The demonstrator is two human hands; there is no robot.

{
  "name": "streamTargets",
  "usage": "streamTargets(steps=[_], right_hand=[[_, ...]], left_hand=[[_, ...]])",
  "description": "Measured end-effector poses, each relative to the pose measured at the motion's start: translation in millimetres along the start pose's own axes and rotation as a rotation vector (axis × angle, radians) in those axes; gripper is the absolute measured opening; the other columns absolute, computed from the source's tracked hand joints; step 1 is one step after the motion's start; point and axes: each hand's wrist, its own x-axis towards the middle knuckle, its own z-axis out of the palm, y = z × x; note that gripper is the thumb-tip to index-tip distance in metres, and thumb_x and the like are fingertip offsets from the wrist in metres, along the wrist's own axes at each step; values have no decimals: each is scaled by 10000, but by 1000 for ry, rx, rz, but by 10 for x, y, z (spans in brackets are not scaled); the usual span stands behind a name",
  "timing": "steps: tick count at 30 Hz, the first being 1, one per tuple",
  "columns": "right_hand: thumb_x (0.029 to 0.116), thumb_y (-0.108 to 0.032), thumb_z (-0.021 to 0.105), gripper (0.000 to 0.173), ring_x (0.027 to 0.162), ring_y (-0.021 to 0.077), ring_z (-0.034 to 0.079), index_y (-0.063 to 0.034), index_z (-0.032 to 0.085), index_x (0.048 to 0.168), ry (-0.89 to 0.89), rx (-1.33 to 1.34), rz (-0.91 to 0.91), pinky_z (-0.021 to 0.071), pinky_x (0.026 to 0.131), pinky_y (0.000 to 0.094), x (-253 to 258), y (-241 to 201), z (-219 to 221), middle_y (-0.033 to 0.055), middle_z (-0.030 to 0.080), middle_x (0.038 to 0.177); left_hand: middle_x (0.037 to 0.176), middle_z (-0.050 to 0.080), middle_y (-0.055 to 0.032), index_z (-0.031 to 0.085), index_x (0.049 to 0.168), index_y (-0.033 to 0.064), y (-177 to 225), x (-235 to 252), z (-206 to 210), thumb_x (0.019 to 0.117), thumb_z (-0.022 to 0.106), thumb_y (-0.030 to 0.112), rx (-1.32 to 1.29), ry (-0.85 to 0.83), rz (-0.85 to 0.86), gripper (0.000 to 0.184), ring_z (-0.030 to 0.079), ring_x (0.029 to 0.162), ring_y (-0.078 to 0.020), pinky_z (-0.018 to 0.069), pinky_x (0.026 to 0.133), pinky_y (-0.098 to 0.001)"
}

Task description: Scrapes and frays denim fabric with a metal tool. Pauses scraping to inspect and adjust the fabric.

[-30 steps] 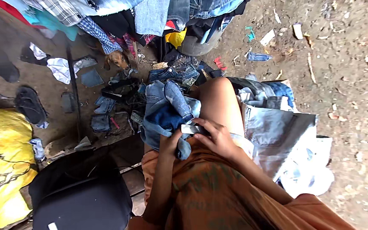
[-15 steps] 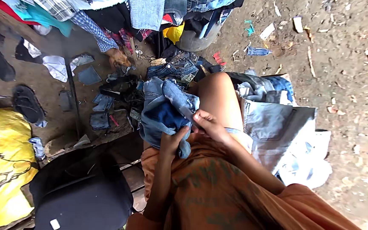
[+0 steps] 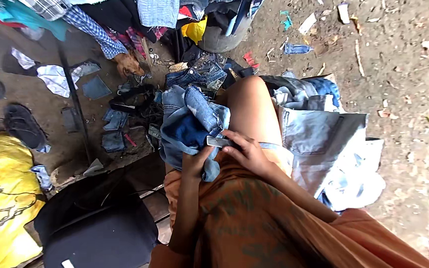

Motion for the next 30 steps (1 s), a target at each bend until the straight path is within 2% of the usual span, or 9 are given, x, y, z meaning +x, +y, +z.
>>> streamTargets(steps=[4, 12, 14, 17, 22, 24, 27, 28, 30], right_hand=[[1017, -353, 608, 369, 875, 191, 696, -44, 705, 1195, -19, 129, 43, 586, 766, 418, 107, -71, 97, 111, 711, 992], [1015, -304, 620, 297, 874, 137, 678, -51, 735, 1119, 15, 218, 60, 574, 789, 360, 66, -31, 96, 78, 702, 963], [1010, -185, 607, 181, 791, 24, 630, -52, 719, 1062, -5, 483, 200, 544, 753, 226, 131, -81, 80, -6, 683, 897], [1079, -263, 430, 202, 488, -36, 437, -173, 590, 995, -234, 1032, 674, 336, 426, 112, 302, -138, -82, -63, 575, 709], [1081, -479, 382, 356, 483, -5, 523, -174, 547, 1001, -508, 1529, 868, 441, 425, 117, 378, 83, -137, -38, 583, 732], [1097, -463, 319, 415, 471, -13, 466, -159, 581, 990, -376, 1286, 867, 383, 412, 118, 362, -33, -213, -51, 562, 704], [1094, -269, 389, 331, 565, -4, 482, -133, 631, 1274, -63, 595, 581, 406, 513, 161, 232, -176, -297, -57, 602, 773], [1068, -274, 451, 354, 677, 41, 554, -123, 611, 1345, -14, 380, 437, 486, 632, 241, 166, -165, -313, -22, 640, 871], [1045, -339, 540, 432, 778, 192, 667, -81, 596, 1387, 39, 34, 159, 567, 691, 433, 89, -179, -308, 96, 705, 986]], left_hand=[[851, 742, 58, 688, 977, 90, -97, 21, -80, 787, 675, -105, 14, -100, 48, 272, 705, 824, -30, 598, 814, -242], [875, 731, 36, 669, 1015, 36, -132, 27, -58, 810, 687, -75, 100, -78, 33, 234, 698, 862, -35, 589, 847, -252], [904, 727, 7, 661, 1064, 8, -136, 46, -46, 827, 705, -54, 141, -79, 15, 249, 697, 879, -50, 589, 858, -259], [877, 730, -6, 645, 1064, 11, -96, 85, -38, 818, 688, -68, 103, -64, -16, 262, 704, 839, -71, 597, 820, -269], [885, 729, -17, 623, 1096, 8, -100, 93, -55, 803, 694, -65, 57, -49, -37, 311, 705, 848, -80, 599, 822, -279], [890, 729, -11, 618, 1105, 7, -76, 77, -39, 808, 691, -86, 60, -33, -35, 320, 703, 855, -69, 597, 830, -272], [889, 728, 7, 614, 1108, 6, -42, 65, -17, 813, 684, -96, 64, -7, -37, 320, 702, 853, -49, 595, 831, -249], [898, 727, 3, 613, 1122, 3, -44, 68, -20, 819, 690, -90, 62, -8, -43, 326, 702, 860, -51, 595, 837, -251], [903, 727, 8, 613, 1125, 10, -50, 77, -13, 822, 692, -82, 72, -23, -41, 327, 701, 866, -53, 595, 841, -258]])
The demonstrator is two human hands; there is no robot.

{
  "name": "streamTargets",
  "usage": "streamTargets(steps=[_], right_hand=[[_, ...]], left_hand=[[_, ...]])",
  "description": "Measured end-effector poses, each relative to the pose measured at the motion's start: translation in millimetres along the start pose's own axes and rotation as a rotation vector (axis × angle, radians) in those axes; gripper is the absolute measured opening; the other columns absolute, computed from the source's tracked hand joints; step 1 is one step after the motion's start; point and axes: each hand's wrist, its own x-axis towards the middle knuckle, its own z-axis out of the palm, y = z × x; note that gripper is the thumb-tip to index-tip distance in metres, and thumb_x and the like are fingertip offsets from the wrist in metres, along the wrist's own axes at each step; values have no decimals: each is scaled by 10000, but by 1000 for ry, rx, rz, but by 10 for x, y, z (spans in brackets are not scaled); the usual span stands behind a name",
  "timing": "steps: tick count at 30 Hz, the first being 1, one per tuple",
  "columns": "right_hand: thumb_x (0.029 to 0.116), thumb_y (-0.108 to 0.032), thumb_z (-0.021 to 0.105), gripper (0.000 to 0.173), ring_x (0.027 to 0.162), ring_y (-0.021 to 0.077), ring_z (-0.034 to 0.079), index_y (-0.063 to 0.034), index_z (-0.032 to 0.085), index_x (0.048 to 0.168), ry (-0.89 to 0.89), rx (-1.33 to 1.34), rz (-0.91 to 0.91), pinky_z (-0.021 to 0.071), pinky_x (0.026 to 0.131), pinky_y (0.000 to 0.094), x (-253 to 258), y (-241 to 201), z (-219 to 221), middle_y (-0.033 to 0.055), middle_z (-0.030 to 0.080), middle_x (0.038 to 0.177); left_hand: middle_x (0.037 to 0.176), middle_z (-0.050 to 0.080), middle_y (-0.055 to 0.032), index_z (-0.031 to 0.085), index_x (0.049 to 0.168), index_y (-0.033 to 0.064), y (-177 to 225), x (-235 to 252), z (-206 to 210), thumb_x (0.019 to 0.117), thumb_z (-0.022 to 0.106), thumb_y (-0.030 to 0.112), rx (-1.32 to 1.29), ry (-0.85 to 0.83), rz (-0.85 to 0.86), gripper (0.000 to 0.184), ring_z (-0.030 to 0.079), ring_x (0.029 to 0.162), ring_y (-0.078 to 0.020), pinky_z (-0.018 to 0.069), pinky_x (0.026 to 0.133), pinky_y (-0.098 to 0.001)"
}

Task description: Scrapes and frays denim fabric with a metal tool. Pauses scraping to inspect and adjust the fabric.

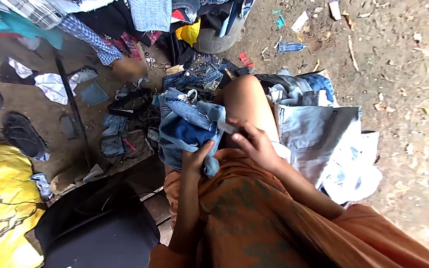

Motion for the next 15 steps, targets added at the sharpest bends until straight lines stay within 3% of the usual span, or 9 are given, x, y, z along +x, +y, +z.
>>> streamTargets(steps=[2, 4, 11, 13, 15], right_hand=[[1039, -346, 553, 413, 716, 255, 672, -86, 646, 1347, 26, -226, -226, 561, 591, 440, -14, -16, 63, 132, 687, 916], [1044, -355, 537, 387, 649, 255, 632, -155, 678, 1344, 26, -345, -307, 519, 521, 402, 1, 19, 149, 108, 640, 819], [1048, -331, 537, 337, 667, 252, 631, -213, 715, 1309, 39, -310, -214, 517, 538, 422, 33, 199, 278, 103, 641, 833], [1048, -287, 547, 332, 807, 254, 692, -164, 712, 1308, 68, -173, -108, 571, 669, 466, 87, 227, 234, 126, 709, 992], [1069, -222, 501, 358, 1140, 195, 670, -82, 658, 1358, 69, 40, 38, 534, 980, 431, 162, 192, 95, 117, 685, 1293]], left_hand=[[894, 731, 13, 636, 1093, 22, -12, 1, -1, 819, 692, -89, 5, -20, 14, 302, 703, 861, -55, 596, 839, -267], [887, 729, 18, 632, 1086, 29, -7, -19, 2, 810, 694, -89, 7, -18, 12, 307, 702, 856, -49, 598, 833, -263], [891, 718, -17, 617, 1115, -7, -6, -50, 6, 822, 718, -52, 56, 9, -62, 313, 700, 850, -67, 596, 824, -272], [904, 716, -24, 600, 1140, -8, 13, -41, 24, 812, 716, -67, 48, 27, -77, 353, 699, 855, -67, 596, 823, -265], [907, 712, -22, 588, 1150, -11, 29, -42, 27, 811, 703, -85, 36, 45, -85, 365, 696, 851, -62, 595, 819, -255]])
